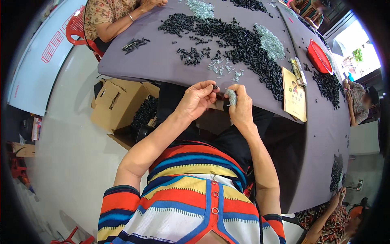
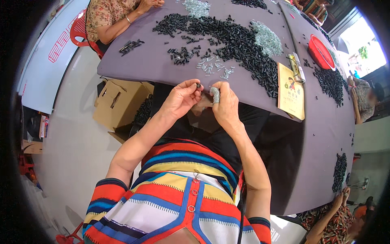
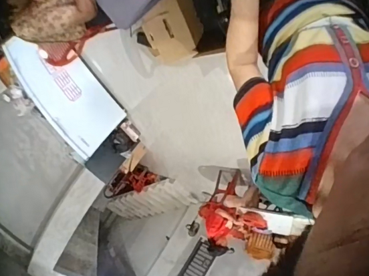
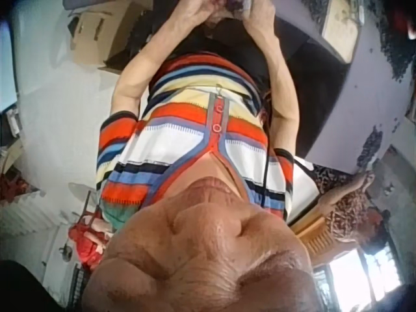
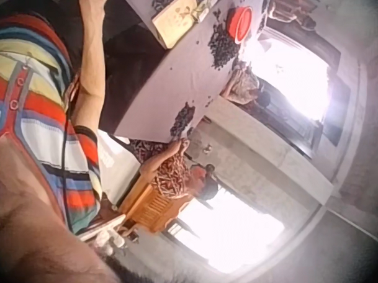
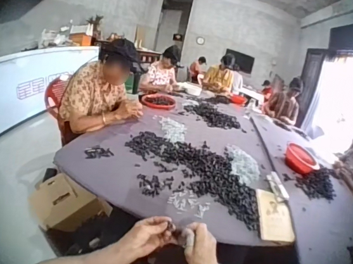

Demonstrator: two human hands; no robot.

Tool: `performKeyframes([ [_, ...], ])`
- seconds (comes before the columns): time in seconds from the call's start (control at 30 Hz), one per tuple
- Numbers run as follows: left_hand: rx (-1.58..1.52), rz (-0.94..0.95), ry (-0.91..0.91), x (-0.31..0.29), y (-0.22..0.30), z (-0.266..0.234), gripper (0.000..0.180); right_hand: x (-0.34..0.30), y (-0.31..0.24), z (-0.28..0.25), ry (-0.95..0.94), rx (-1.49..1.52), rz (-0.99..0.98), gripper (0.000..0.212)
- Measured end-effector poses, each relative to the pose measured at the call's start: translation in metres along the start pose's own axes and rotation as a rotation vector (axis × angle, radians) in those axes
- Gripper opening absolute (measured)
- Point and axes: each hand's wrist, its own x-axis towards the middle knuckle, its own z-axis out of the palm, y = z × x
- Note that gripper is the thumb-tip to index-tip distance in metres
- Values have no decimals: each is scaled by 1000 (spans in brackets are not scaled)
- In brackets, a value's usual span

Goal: Assembling small plastic components onto silver connectors by hand at a workshop table.

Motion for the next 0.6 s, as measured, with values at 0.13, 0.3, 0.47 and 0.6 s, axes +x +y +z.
performKeyframes([
  [0.13, -67, -61, -33, 2, -1, -3, 11, 2, 14, -6, 34, -158, 0, 19],
  [0.3, -63, -62, 4, 2, 1, -7, 12, 7, 38, -16, 103, -379, -39, 23],
  [0.47, -55, -68, 19, 6, -2, -11, 12, 13, 55, -24, 138, -394, 15, 22],
  [0.6, -40, -74, 43, 5, -5, -14, 12, 17, 63, -22, 208, -348, 7, 21],
])
